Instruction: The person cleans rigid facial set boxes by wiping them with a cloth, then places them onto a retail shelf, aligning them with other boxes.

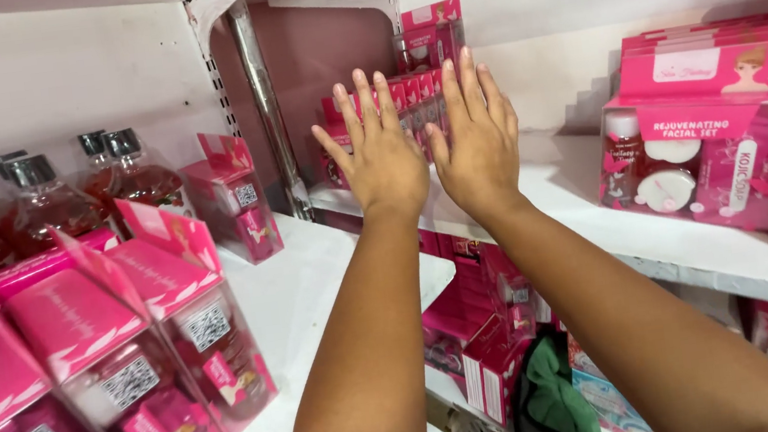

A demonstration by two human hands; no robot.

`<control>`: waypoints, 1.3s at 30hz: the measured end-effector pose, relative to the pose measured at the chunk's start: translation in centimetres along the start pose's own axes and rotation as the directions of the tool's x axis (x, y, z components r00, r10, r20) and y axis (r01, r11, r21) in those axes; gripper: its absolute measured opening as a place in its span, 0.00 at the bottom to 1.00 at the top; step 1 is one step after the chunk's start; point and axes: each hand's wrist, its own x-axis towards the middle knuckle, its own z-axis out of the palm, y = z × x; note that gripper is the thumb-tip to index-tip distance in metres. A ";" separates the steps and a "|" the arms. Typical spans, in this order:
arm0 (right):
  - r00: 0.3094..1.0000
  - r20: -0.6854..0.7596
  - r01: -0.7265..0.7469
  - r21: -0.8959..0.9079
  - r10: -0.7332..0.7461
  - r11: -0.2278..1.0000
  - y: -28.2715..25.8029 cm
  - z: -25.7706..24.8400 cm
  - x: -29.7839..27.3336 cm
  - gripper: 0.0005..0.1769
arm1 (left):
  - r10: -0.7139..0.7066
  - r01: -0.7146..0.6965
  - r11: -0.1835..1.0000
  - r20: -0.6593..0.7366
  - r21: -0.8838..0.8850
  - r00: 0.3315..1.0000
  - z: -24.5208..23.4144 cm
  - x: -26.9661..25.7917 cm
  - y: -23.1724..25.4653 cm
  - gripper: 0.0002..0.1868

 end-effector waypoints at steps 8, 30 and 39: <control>0.998 -0.055 0.017 0.110 -0.011 0.994 -3.0 -4.4 -3.0 0.41 | -0.050 0.048 0.981 -0.003 -0.189 0.999 -4.1 -3.6 1.1 0.47; 0.969 -0.105 0.233 0.689 -0.224 0.686 -10.7 -2.3 -5.1 0.36 | -0.236 0.186 0.948 -0.182 -0.258 0.954 -9.0 -10.6 -6.8 0.39; 0.901 0.220 0.151 0.649 -0.374 0.745 -14.3 4.6 -1.5 0.37 | -0.412 0.344 0.868 -0.131 -0.359 0.902 -6.3 -9.8 -10.2 0.34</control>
